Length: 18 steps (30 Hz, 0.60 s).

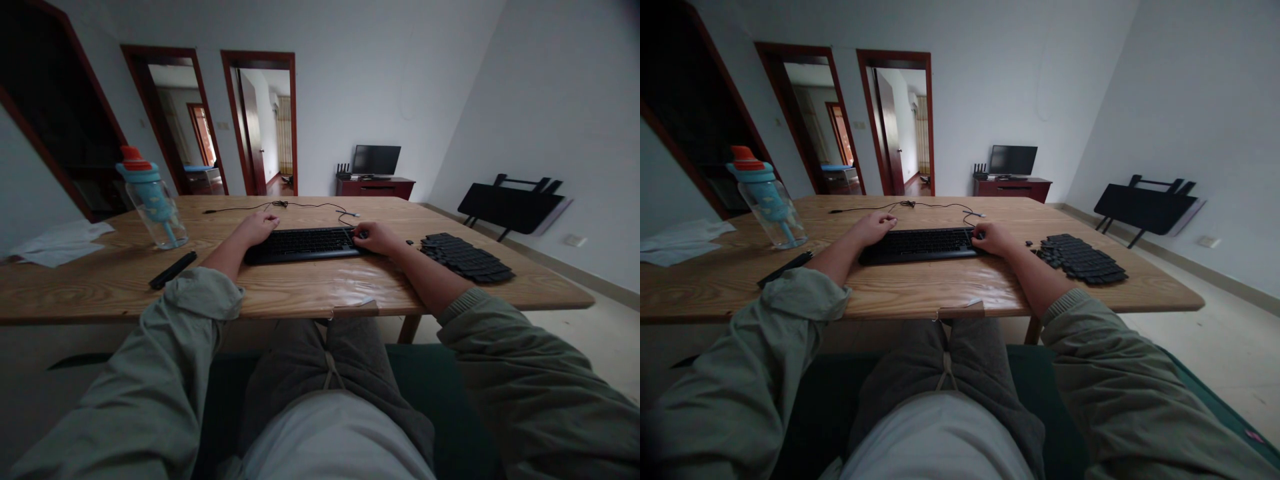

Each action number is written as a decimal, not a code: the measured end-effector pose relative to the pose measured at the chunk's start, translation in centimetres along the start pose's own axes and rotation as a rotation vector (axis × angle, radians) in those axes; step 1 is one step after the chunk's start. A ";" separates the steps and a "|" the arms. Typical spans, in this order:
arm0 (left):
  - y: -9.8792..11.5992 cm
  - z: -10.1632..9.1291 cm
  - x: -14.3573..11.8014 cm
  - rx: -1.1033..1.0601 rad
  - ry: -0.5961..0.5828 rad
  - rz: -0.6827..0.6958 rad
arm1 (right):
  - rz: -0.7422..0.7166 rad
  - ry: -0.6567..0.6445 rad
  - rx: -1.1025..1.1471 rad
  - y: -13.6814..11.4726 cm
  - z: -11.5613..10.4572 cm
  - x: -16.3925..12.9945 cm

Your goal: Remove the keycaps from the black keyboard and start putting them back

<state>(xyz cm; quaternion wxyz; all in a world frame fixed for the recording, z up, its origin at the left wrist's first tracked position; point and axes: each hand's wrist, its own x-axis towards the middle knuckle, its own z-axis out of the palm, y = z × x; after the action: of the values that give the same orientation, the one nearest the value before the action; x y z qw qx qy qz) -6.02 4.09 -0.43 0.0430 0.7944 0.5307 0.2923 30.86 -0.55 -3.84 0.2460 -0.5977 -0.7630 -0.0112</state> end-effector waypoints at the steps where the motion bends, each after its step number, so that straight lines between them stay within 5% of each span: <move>1: 0.0 0.0 0.0 0.000 0.001 0.001 | 0.004 0.002 0.006 0.0 0.0 0.0; 18: -0.5 0.2 0.3 0.021 0.000 0.004 | 0.044 0.063 0.002 -1.4 0.4 0.1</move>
<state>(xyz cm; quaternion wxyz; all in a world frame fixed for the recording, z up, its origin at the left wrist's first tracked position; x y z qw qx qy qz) -6.24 4.60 -0.66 0.0338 0.7959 0.5321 0.2869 29.43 -0.74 -3.82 0.2706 -0.6135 -0.7415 -0.0236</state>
